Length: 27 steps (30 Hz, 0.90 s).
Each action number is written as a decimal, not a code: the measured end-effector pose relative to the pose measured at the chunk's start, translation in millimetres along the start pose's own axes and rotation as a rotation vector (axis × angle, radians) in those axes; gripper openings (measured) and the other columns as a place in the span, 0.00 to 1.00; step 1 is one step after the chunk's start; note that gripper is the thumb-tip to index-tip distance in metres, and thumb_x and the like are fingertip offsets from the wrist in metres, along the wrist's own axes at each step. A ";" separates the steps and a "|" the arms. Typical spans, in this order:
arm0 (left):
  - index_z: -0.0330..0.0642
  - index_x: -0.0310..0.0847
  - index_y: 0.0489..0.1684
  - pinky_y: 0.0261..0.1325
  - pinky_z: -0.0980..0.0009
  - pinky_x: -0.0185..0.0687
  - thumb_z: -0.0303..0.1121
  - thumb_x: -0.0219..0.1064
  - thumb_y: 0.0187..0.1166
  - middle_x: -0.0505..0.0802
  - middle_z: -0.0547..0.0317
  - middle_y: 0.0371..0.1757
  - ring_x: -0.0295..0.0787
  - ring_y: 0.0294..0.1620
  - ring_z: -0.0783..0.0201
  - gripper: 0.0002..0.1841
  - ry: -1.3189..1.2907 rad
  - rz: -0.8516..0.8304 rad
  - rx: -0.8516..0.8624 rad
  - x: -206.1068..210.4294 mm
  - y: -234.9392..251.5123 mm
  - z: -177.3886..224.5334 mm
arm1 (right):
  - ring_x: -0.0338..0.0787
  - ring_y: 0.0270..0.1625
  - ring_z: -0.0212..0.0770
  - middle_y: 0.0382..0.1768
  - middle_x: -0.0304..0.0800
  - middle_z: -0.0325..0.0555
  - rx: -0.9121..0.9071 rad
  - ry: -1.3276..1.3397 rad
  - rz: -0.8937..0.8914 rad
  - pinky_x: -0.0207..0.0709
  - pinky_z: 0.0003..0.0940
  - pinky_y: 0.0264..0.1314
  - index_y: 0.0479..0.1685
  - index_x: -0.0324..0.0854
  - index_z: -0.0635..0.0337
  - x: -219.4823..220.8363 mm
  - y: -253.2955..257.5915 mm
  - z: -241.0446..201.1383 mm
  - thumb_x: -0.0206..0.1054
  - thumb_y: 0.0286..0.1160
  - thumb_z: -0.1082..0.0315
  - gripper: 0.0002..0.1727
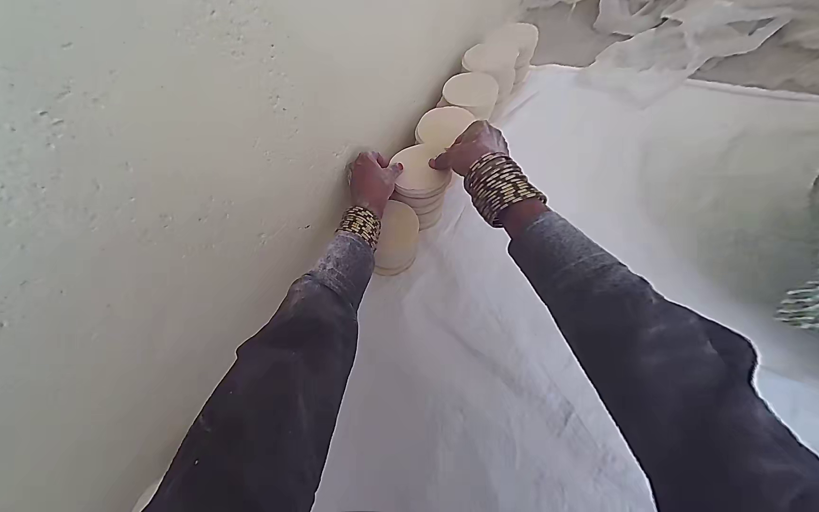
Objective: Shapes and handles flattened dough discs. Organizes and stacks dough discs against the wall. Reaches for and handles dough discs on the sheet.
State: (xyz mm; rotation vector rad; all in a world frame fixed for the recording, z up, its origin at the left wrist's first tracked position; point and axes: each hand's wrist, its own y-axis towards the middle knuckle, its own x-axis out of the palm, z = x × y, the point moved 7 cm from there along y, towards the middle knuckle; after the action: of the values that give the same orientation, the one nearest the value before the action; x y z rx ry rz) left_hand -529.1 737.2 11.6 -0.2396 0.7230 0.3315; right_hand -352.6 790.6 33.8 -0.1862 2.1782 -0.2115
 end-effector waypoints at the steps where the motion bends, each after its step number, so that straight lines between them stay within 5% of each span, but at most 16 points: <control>1: 0.30 0.84 0.57 0.72 0.46 0.75 0.39 0.71 0.81 0.88 0.35 0.61 0.84 0.67 0.43 0.19 -0.001 -0.010 -0.003 0.3 0.3 -1.1 | 0.80 0.73 0.66 0.65 0.83 0.72 -0.005 0.019 0.006 0.70 0.68 0.70 0.54 0.83 0.74 -0.2 0.8 -0.8 0.83 0.61 0.60 0.28; 6: 0.29 0.83 0.59 0.73 0.45 0.71 0.41 0.64 0.87 0.88 0.35 0.61 0.83 0.67 0.43 0.20 -0.025 -0.010 0.005 -9.1 -7.2 -4.2 | 0.85 0.64 0.63 0.58 0.86 0.69 -0.112 0.161 -0.018 0.73 0.64 0.66 0.52 0.85 0.73 1.4 2.6 -20.3 0.79 0.67 0.59 0.25; 14: 0.26 0.80 0.58 0.52 0.67 0.84 0.47 0.44 0.96 0.88 0.45 0.47 0.86 0.42 0.63 0.28 -0.614 0.126 -0.049 -27.2 -38.0 -17.5 | 0.92 0.40 0.44 0.45 0.89 0.56 -0.443 0.286 -0.167 0.87 0.42 0.45 0.51 0.82 0.68 -30.1 -50.0 -111.6 0.75 0.72 0.70 0.14; 16: 0.27 0.73 0.68 0.50 0.66 0.88 0.55 0.34 0.95 0.88 0.45 0.48 0.90 0.42 0.61 0.36 -0.887 0.041 -0.067 -27.4 -53.4 -9.7 | 0.93 0.37 0.40 0.43 0.90 0.53 -0.480 0.369 -0.177 0.90 0.36 0.41 0.52 0.81 0.66 -43.0 -65.7 -126.7 0.75 0.69 0.73 0.14; 19: 0.37 0.72 0.66 0.41 0.61 0.91 0.68 0.24 0.87 0.91 0.48 0.42 0.93 0.36 0.56 0.43 -1.199 -0.084 -0.120 -31.4 -71.4 6.4 | 0.95 0.38 0.40 0.47 0.89 0.54 -0.461 0.467 -0.209 0.91 0.34 0.39 0.60 0.77 0.65 -54.0 -81.4 -131.6 0.73 0.70 0.76 0.20; 22: 0.41 0.66 0.78 0.52 0.65 0.88 0.50 0.44 0.94 0.87 0.51 0.61 0.89 0.52 0.62 0.26 -1.196 -0.055 -0.053 -50.6 -84.2 5.5 | 0.93 0.34 0.40 0.47 0.89 0.54 -0.406 0.475 -0.204 0.89 0.33 0.36 0.66 0.75 0.64 -46.4 -83.0 -112.6 0.73 0.71 0.76 0.23; 24: 0.36 0.70 0.70 0.54 0.67 0.88 0.32 0.58 0.89 0.87 0.52 0.56 0.89 0.50 0.63 0.16 -1.065 -0.033 -0.071 -55.9 -86.0 -7.2 | 0.91 0.33 0.40 0.46 0.89 0.55 -0.378 0.485 -0.223 0.88 0.35 0.37 0.68 0.74 0.65 -29.8 -81.0 -92.2 0.72 0.73 0.75 0.23; 27: 0.33 0.77 0.58 0.46 0.68 0.86 0.27 0.65 0.82 0.88 0.52 0.46 0.87 0.41 0.66 0.12 -0.815 -0.019 -0.124 -54.0 -90.8 -28.4 | 0.92 0.36 0.45 0.48 0.88 0.60 -0.286 0.544 -0.264 0.89 0.40 0.41 0.69 0.73 0.68 2.5 -81.9 -61.2 0.73 0.72 0.76 0.25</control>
State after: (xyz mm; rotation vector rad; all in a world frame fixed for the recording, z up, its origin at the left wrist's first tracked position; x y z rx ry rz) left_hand -550.0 632.8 36.8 -0.2047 -0.1036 0.4165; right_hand -399.5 715.4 84.7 -0.6433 2.7175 -0.1024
